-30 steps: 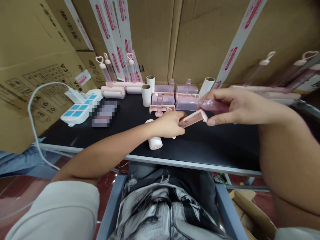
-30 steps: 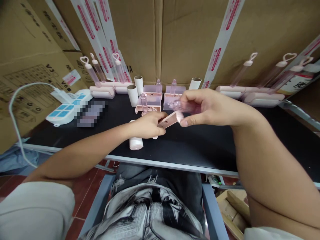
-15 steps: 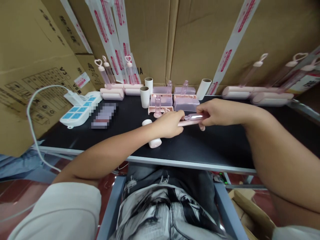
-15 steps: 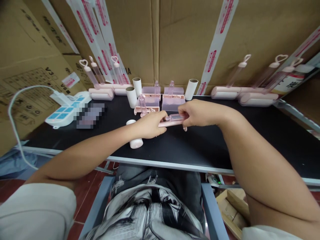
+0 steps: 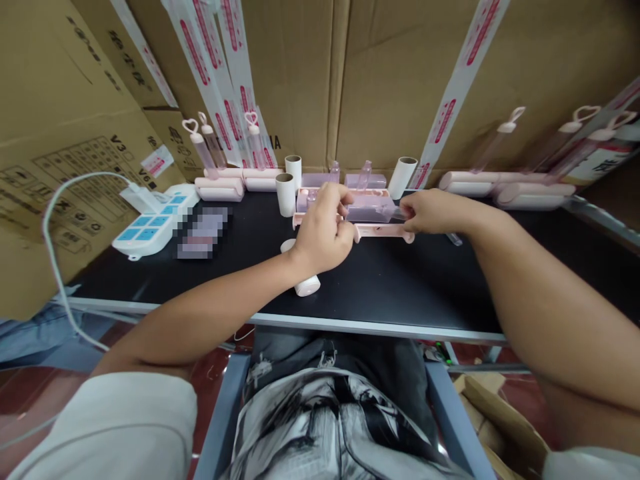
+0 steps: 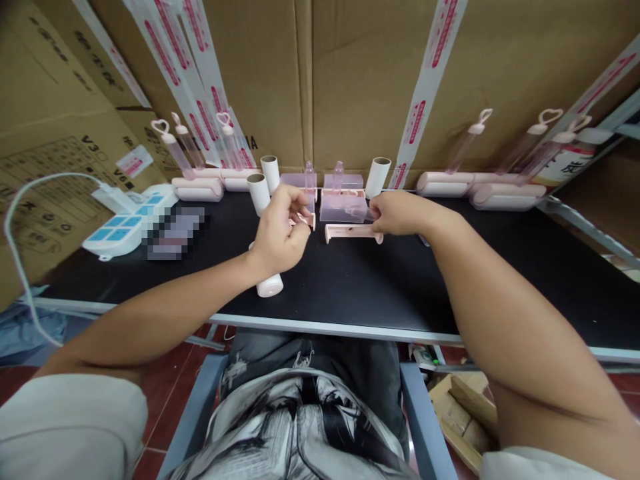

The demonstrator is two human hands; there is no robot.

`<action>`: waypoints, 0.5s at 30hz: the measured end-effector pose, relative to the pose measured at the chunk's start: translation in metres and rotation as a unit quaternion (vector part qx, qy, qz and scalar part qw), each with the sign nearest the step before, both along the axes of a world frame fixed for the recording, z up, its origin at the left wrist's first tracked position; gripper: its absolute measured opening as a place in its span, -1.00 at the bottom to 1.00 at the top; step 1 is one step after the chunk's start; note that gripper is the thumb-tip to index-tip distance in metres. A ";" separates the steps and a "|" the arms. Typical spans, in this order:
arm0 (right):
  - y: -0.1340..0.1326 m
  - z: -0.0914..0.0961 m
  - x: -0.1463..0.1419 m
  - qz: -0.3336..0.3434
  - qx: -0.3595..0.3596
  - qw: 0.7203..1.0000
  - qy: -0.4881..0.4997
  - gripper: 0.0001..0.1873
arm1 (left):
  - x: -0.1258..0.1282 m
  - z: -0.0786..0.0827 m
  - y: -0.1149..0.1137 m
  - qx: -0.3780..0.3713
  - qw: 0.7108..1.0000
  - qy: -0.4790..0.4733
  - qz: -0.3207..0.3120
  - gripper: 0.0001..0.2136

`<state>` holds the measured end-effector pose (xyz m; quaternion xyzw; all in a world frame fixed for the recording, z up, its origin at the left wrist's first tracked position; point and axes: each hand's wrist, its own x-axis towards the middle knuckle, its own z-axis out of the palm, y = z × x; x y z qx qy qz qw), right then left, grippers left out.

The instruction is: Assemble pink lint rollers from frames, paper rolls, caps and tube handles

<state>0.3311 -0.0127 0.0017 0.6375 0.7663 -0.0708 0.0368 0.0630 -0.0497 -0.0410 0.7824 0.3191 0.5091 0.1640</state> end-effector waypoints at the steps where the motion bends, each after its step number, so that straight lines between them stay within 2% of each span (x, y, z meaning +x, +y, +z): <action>1: 0.002 -0.002 0.000 -0.006 0.014 1.000 0.003 -0.77 | 0.000 0.000 0.001 -0.001 0.999 -0.037 -0.011 -0.70; 4: 0.008 -0.008 -0.002 -0.014 0.051 0.998 0.018 -0.78 | -0.001 0.001 0.004 -0.020 0.995 -0.095 -0.039 -0.75; 9: 0.011 -0.013 0.000 -0.009 0.107 0.994 0.013 -0.79 | -0.001 0.001 0.006 -0.051 0.992 -0.100 -0.051 -0.80; 12: 0.002 -0.007 -0.002 0.019 0.141 0.989 0.049 -0.85 | -0.001 0.000 0.006 -0.030 0.998 -0.050 -0.024 -0.80; 15: -0.018 0.004 -0.015 0.099 0.101 0.981 0.136 -0.79 | -0.001 0.002 0.003 0.039 0.996 0.077 0.009 -0.71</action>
